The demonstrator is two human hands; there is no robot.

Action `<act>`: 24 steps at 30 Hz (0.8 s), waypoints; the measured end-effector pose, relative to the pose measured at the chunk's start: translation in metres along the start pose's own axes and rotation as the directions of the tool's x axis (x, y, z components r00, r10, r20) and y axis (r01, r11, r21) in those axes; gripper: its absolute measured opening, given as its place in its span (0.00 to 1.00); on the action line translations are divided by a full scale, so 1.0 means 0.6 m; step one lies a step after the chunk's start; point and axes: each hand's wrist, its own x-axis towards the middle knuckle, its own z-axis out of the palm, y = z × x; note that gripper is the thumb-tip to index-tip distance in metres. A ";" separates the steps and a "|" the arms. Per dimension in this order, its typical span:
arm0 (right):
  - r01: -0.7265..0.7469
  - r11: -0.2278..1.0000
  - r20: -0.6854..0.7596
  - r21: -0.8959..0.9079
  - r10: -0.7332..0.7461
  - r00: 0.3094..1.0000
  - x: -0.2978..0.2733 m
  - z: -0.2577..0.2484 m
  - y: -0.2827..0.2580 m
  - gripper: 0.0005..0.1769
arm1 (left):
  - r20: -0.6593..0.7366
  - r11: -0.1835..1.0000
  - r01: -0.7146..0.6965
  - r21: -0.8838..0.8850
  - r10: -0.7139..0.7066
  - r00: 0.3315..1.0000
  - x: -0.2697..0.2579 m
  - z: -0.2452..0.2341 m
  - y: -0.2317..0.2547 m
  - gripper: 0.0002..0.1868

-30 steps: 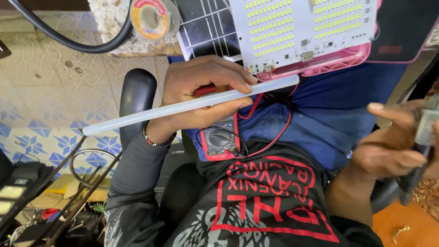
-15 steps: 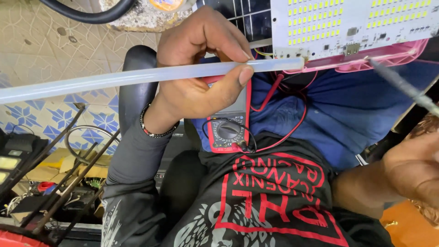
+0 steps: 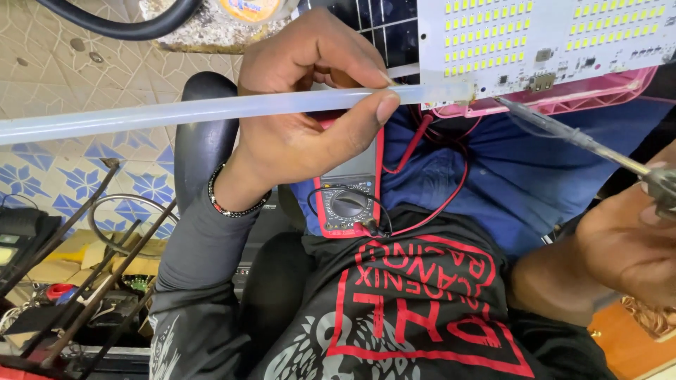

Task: The person sits in a chair and works on an LED circuit board resting on their lap. They use a soldering iron to apply heat to the board while holding a white plastic tube nearby, likely for desoldering or fume extraction. A multimeter is visible on their lap, and they briefly handle a smartphone at the start.

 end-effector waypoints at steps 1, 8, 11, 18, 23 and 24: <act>-0.160 0.930 0.030 0.331 0.159 0.987 -0.009 0.008 0.000 0.19 | 0.004 1.000 0.014 0.000 -0.014 1.000 0.000 0.000 0.001 0.09; -0.469 0.044 0.391 0.882 0.487 0.781 -0.029 0.031 0.015 0.24 | 0.012 1.000 0.029 -0.010 -0.029 1.000 -0.001 0.000 -0.002 0.08; -0.535 0.040 0.418 0.844 0.575 0.703 -0.020 0.022 0.004 0.23 | 0.012 0.996 0.077 -0.039 -0.077 0.997 -0.001 0.001 0.002 0.09; -0.480 0.327 0.393 0.814 0.298 0.870 0.057 0.017 -0.042 0.22 | 0.024 0.993 0.091 -0.074 -0.089 0.996 -0.002 0.001 0.002 0.09; -0.520 0.168 0.403 0.838 0.452 0.796 0.091 0.027 -0.086 0.28 | 0.017 0.996 0.075 -0.051 -0.075 0.997 -0.001 0.002 -0.001 0.09; -0.519 0.171 0.401 0.837 0.453 0.796 0.094 0.025 -0.085 0.28 | 0.019 0.996 0.074 -0.053 -0.073 0.997 0.000 0.001 -0.001 0.09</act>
